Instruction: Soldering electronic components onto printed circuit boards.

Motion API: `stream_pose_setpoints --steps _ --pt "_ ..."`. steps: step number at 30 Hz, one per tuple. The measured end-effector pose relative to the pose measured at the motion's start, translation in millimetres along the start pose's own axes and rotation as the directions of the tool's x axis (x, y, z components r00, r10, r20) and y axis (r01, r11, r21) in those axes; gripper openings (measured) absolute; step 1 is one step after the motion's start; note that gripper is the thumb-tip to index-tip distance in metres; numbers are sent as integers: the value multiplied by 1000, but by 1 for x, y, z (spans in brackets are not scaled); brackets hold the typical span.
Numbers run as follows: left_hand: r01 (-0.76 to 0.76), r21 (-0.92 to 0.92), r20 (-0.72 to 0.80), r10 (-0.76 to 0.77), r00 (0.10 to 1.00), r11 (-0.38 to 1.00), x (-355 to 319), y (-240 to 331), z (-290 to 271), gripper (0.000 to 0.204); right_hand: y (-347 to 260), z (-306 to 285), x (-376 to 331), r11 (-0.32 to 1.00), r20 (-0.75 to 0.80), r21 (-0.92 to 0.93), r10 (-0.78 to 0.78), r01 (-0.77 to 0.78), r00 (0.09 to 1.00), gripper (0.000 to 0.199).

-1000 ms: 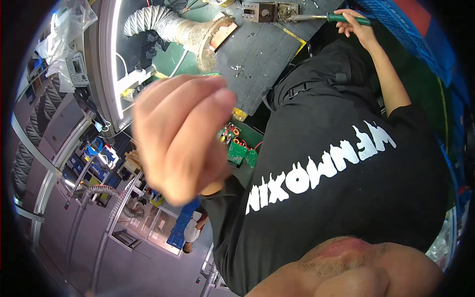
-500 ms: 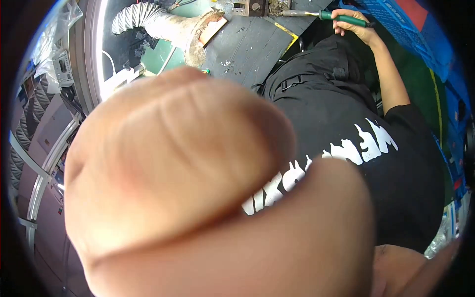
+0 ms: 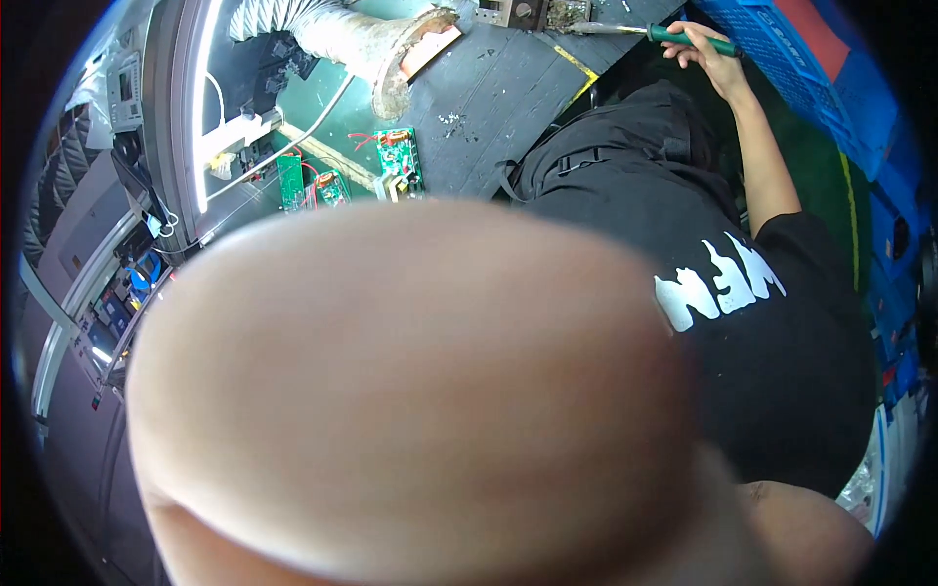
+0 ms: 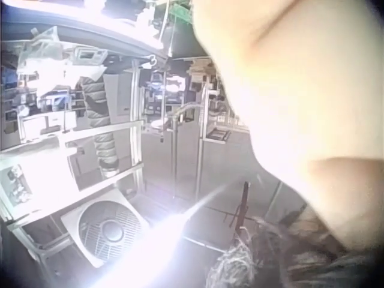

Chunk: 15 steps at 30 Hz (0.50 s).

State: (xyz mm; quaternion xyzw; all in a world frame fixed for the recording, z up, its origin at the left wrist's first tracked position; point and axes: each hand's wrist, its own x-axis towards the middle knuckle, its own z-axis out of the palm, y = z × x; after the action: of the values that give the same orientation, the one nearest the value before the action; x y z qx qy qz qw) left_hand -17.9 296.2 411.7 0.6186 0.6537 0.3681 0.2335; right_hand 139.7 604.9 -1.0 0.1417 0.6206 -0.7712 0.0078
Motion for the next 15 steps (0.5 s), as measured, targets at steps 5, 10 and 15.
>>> stream_pose_setpoints --steps 5,10,15 --pt "-102 -22 -125 99 987 995 -15 -14 3 17 -13 10 8 991 30 -126 42 -38 999 33" --pt "-225 -24 -266 210 941 974 -30 -28 2 13 -17 13 -4 986 -12 -137 96 -97 995 33" --pt "-287 -9 -385 261 885 958 -49 -40 10 10 -14 5 -10 986 0 -147 79 -79 997 36"
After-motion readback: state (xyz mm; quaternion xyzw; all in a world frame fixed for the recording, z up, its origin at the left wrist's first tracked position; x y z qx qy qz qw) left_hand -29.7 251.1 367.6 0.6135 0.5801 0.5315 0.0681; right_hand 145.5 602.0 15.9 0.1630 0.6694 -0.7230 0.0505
